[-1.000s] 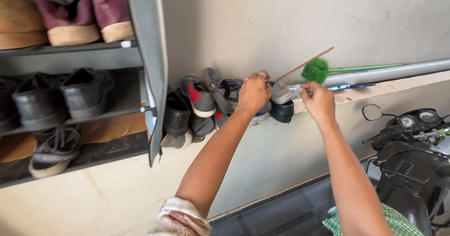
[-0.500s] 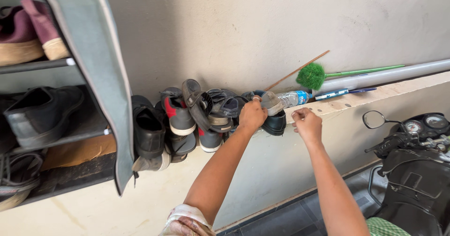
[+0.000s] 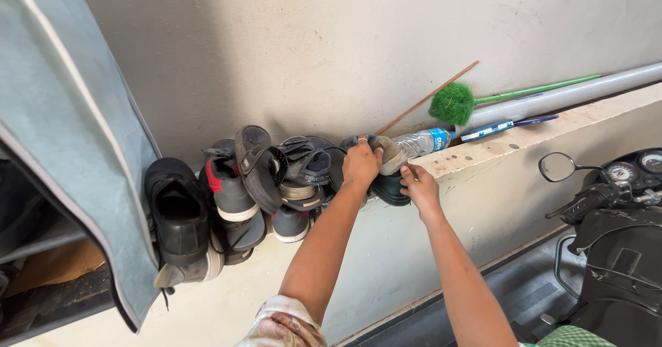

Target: The person removes various shoes from a pile on the floor and places them onto a multi-tiered shoe rack. They handle multiple pairs of shoes, including sneakers, sandals, and boots, arranging them neatly on the shelves.

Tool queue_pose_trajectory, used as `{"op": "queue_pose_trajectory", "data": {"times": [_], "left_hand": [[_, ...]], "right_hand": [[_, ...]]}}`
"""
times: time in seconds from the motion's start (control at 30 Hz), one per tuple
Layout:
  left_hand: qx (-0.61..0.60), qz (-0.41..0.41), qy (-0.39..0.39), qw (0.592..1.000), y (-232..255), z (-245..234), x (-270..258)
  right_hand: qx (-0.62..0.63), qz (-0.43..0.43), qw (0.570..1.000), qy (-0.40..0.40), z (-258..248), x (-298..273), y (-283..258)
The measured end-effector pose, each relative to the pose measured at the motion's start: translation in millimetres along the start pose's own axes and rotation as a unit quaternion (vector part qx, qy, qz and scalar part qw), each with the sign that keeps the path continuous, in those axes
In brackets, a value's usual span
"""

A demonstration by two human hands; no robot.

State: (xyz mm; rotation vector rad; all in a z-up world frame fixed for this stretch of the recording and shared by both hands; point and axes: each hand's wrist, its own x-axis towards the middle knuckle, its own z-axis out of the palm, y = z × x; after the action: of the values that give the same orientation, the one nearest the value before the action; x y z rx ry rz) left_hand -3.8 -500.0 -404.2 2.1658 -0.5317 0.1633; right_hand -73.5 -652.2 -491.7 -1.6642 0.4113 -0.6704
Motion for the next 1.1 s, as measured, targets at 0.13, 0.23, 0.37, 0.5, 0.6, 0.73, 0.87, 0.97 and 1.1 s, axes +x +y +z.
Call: {"op": "queue_pose_trajectory", "data": {"times": [0.13, 0.23, 0.37, 0.5, 0.6, 0.73, 0.87, 0.97, 1.1], "left_hand": [[-0.009, -0.029, -0.027, 0.999, 6, 6, 14], [-0.007, -0.050, -0.010, 0.999, 13, 8, 19], [-0.010, -0.146, -0.108, 0.983, 18, 7, 26], [-0.070, -0.141, -0.100, 0.982, 10, 16, 30], [-0.126, -0.140, -0.072, 0.979, -3, 26, 36], [-0.128, -0.101, -0.028, 0.986, -17, 35, 38], [-0.123, -0.046, -0.007, 0.991, -19, 33, 28], [-0.119, -0.004, 0.001, 0.993, -10, 28, 14], [-0.108, 0.026, 0.000, 0.994, 0, 20, -5]], "right_hand": [[0.022, 0.008, 1.000, -0.019, 6, 0, 4], [0.034, 0.010, 0.999, -0.023, 7, 0, 6], [0.063, 0.000, 0.997, -0.038, 6, -2, 9], [0.078, 0.016, 0.996, -0.046, 3, -5, 7], [0.098, 0.018, 0.994, -0.050, 3, -7, 5], [0.113, 0.017, 0.993, -0.043, 3, -9, 4], [0.142, 0.018, 0.989, -0.045, 4, -8, 2], [0.153, 0.035, 0.987, -0.037, 3, -7, 0], [0.152, 0.019, 0.987, -0.045, 2, -11, -1]]}}
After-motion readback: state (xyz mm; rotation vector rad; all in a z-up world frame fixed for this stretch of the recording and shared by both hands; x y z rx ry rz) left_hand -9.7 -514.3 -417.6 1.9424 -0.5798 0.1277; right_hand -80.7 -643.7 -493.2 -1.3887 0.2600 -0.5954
